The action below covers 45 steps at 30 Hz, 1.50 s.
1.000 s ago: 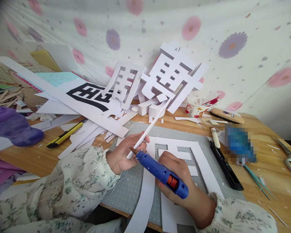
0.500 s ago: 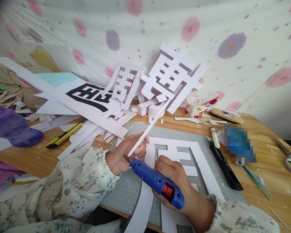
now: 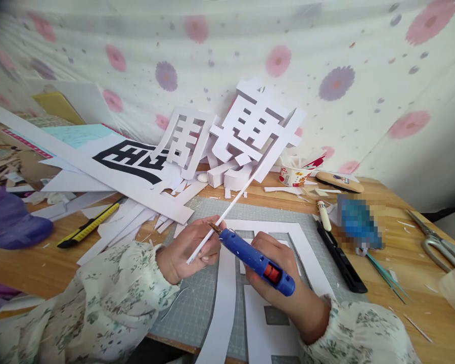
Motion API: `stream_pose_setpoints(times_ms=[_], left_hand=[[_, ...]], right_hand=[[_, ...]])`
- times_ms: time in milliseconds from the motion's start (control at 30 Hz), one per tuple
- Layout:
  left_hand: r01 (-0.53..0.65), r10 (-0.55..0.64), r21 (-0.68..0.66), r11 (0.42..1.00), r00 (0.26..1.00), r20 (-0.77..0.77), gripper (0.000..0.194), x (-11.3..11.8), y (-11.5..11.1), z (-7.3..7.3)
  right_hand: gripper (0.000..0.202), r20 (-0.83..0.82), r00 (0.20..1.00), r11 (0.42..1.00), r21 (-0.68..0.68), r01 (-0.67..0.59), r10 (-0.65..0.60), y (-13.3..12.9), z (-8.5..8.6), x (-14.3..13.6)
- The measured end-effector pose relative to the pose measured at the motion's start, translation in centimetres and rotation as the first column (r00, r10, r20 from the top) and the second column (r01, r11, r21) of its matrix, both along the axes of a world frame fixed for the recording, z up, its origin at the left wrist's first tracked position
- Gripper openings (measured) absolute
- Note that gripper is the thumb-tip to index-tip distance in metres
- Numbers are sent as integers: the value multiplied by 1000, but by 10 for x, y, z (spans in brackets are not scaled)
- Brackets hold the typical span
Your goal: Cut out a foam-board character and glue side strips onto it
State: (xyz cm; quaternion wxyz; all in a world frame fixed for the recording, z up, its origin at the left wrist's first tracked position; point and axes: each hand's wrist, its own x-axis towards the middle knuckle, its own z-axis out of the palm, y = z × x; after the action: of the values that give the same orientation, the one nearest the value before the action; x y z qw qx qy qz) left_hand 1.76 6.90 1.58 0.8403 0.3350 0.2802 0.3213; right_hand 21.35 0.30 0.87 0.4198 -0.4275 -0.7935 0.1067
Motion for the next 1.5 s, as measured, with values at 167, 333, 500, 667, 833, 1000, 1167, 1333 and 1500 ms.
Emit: stream_pose_setpoints(times_ms=[167,333,500,667,833,1000,1167,1333,1500], left_hand=[[33,-30,60,998,998,-50,30,-1,-1,0],[37,-30,57,998,993,-110,32,-1,-2,3],[27,-20,49,998,989,-146,34,0,-1,4],[23,-12,63,998,986,-168,30,0,-1,6],[72,-59,64,995,982,-180,35,-1,-1,7],[83,-67,78,993,980,-186,37,-1,-2,6],[107,-93,68,992,977,-191,39,-2,-2,7],[104,-88,61,993,972,-216,45,-2,-4,10],[110,-96,43,993,964,-249,45,-2,-6,14]], right_hand=[[22,-48,994,995,8,95,-95,4,-1,6],[23,-96,986,991,20,136,-133,8,-3,12],[25,-159,973,984,41,176,-167,13,-5,17],[27,-181,963,974,65,217,-202,18,-3,21],[26,-222,939,958,62,280,-261,24,-6,26],[27,-308,903,948,9,318,-300,26,-4,32],[23,-368,865,937,-64,343,-342,26,-2,38],[18,-474,780,909,-141,391,-409,31,-13,49],[19,-525,709,879,-218,424,-471,38,-19,59]])
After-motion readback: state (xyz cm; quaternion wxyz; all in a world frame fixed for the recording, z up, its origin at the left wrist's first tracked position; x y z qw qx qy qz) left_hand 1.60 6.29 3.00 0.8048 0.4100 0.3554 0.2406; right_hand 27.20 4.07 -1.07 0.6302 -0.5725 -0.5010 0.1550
